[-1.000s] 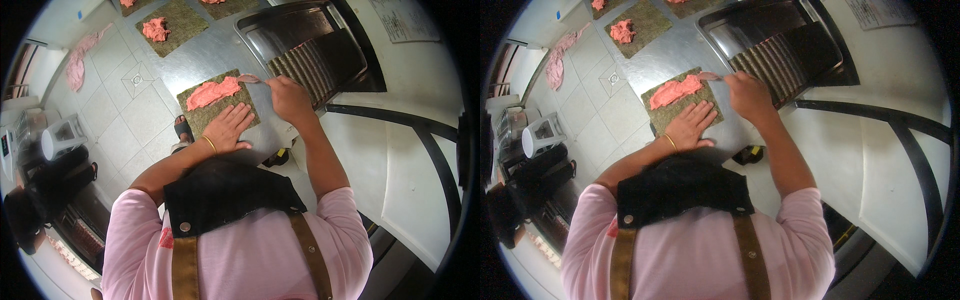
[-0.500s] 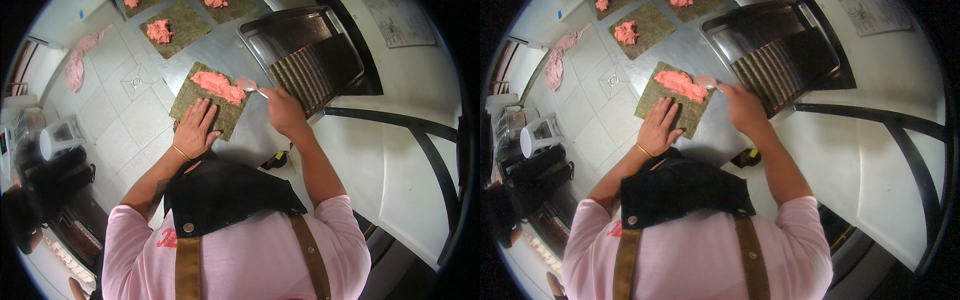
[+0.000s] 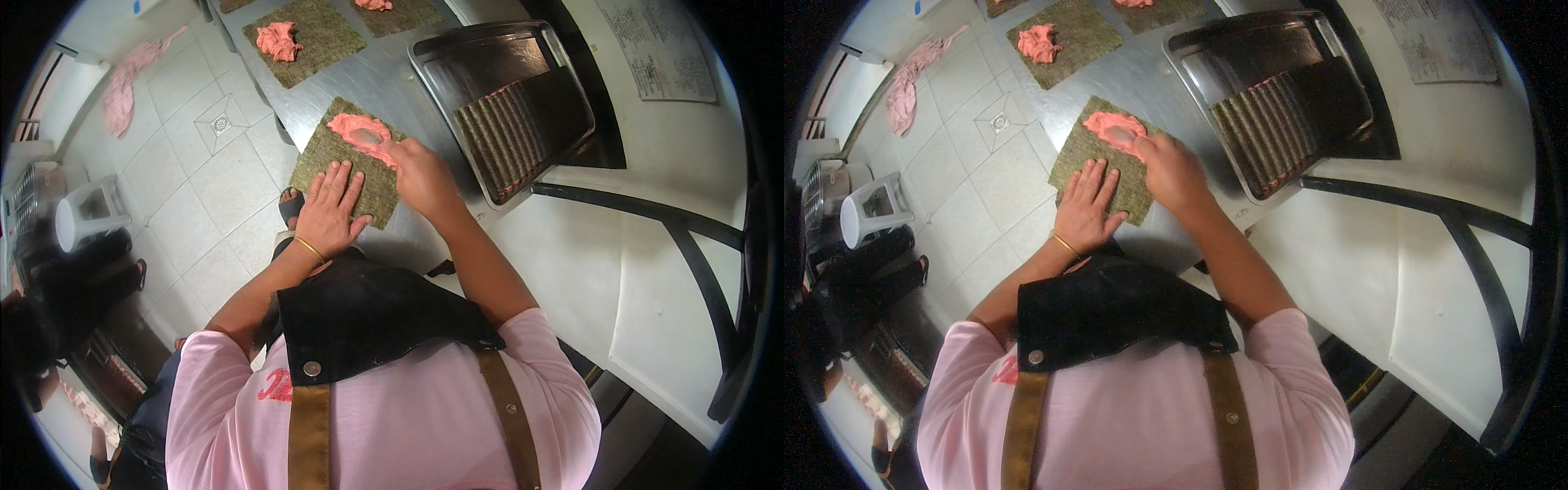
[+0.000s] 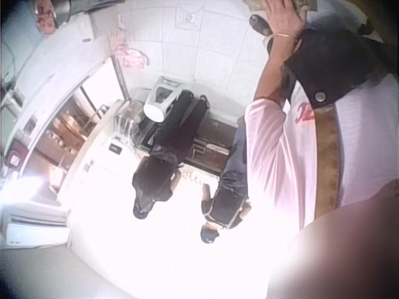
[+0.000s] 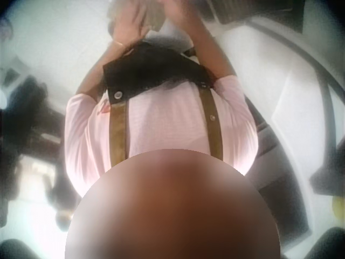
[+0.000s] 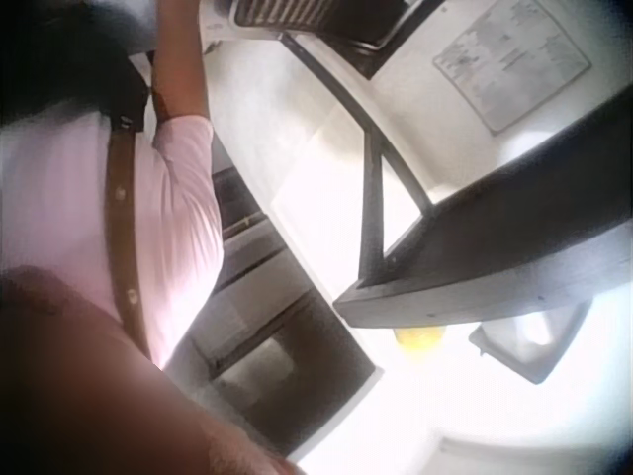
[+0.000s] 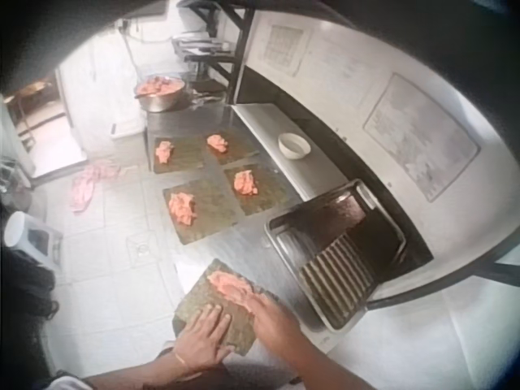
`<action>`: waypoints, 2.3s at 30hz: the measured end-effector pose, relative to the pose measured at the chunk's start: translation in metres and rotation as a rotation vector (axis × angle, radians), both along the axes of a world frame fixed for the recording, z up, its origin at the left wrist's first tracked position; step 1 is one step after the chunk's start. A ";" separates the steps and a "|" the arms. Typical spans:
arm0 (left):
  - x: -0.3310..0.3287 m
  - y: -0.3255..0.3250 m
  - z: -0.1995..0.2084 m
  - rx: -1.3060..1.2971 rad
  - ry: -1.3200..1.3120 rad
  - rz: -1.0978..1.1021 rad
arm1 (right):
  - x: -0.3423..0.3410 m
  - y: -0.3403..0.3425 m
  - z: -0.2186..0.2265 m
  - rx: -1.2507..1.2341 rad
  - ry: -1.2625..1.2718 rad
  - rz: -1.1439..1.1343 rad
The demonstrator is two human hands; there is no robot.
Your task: The person scoops pink meat paste from a bowl onto a digital scale, then spreads it evenly onto rectangular sheets of green seaweed using a spoon. The person repeatedly smooths the paste to form a uniform layer on each sheet.
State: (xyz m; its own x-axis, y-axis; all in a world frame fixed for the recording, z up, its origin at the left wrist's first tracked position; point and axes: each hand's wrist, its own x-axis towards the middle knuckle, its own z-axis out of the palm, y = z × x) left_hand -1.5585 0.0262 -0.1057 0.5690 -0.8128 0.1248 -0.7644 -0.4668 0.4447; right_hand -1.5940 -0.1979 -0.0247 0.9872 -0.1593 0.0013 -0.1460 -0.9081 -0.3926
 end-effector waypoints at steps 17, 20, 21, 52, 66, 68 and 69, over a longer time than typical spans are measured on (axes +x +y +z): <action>0.014 -0.024 0.000 -0.050 0.023 -0.481 | -0.097 -0.020 -0.005 0.088 -0.018 -0.166; 0.015 -0.026 -0.004 -0.042 0.027 -0.497 | -0.078 -0.025 -0.003 0.033 0.060 -0.203; 0.015 -0.026 -0.004 -0.037 0.020 -0.496 | -0.072 -0.026 0.001 0.011 0.097 -0.219; 0.016 -0.026 0.002 -0.047 0.037 -0.475 | -0.059 -0.021 0.000 -0.098 -0.013 -0.118; 0.015 -0.026 0.000 -0.039 0.029 -0.477 | -0.078 -0.028 0.003 -0.041 -0.013 -0.204; 0.013 -0.027 -0.002 -0.034 0.030 -0.479 | -0.077 -0.029 -0.004 -0.093 0.045 -0.194; 0.014 -0.027 -0.002 -0.029 0.024 -0.481 | -0.073 -0.028 -0.004 -0.116 0.070 -0.185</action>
State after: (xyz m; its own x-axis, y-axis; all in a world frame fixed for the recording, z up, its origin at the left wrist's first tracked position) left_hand -1.5441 -0.0006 -0.1075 0.1324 -0.9808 0.1430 -0.8800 -0.0499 0.4724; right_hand -1.6673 -0.2256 -0.0286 0.9394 -0.3408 -0.0371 -0.3378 -0.9016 -0.2704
